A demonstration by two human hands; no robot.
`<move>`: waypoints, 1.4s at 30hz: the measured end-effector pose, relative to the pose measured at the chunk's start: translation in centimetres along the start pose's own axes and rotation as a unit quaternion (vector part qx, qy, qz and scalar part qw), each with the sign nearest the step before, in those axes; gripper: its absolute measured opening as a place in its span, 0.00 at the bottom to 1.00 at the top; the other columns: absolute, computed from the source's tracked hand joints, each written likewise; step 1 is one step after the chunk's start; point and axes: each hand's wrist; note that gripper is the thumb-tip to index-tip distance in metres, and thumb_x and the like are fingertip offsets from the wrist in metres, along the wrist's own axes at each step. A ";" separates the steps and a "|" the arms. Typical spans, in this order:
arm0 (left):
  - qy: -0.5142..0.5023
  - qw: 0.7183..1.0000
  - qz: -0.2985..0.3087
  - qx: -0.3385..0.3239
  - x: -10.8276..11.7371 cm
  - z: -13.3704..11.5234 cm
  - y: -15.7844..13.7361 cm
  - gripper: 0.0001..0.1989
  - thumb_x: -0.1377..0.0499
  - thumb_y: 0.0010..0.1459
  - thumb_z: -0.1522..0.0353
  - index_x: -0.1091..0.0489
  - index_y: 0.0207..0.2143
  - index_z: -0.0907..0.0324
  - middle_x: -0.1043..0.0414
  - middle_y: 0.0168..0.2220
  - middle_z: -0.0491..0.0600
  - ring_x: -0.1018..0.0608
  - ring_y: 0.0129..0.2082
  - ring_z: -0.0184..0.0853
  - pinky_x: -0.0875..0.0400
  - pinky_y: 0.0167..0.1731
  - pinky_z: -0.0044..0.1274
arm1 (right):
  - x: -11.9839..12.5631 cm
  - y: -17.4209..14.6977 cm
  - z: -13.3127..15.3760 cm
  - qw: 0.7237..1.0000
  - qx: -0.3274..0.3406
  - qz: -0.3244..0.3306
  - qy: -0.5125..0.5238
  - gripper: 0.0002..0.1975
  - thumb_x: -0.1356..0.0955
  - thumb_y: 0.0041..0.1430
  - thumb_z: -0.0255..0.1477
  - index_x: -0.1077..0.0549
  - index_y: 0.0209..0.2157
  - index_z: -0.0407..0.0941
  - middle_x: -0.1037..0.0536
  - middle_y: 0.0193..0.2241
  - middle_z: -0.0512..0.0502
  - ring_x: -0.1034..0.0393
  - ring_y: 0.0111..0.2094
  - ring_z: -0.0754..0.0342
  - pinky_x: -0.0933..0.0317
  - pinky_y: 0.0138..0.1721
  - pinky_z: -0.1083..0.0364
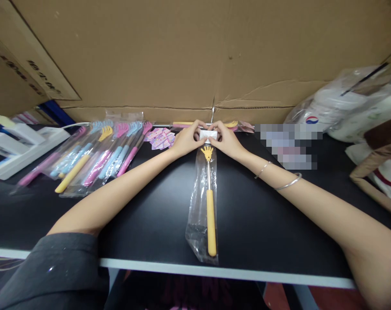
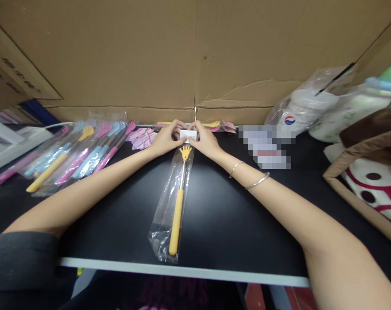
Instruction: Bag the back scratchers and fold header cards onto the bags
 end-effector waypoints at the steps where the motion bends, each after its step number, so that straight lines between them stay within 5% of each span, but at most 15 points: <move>1: 0.001 1.000 0.003 -0.001 0.0 0.0 0.0 0.16 0.39 0.53 0.70 0.34 0.45 0.58 0.28 0.29 0.42 0.26 0.28 0.30 0.35 0.32 0.21 | 0.0 0.0 0.0 1.000 -0.001 0.001 -0.002 0.13 0.33 0.50 0.25 0.37 0.38 0.47 0.32 0.28 0.53 0.40 0.26 0.56 0.48 0.29 0.56; 42: -0.035 0.999 0.018 -0.011 -0.1 0.8 0.2 0.20 0.45 0.49 0.77 0.34 0.46 0.57 0.30 0.29 0.42 0.28 0.27 0.29 0.37 0.29 0.20 | 0.1 0.3 -0.7 0.997 0.027 0.021 0.074 0.14 0.36 0.45 0.19 0.39 0.34 0.48 0.35 0.29 0.53 0.43 0.27 0.56 0.48 0.31 0.54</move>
Point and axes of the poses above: each hand's wrist, its own y-axis towards the middle knuckle, its own x-axis out of the back of the hand, z = x × y
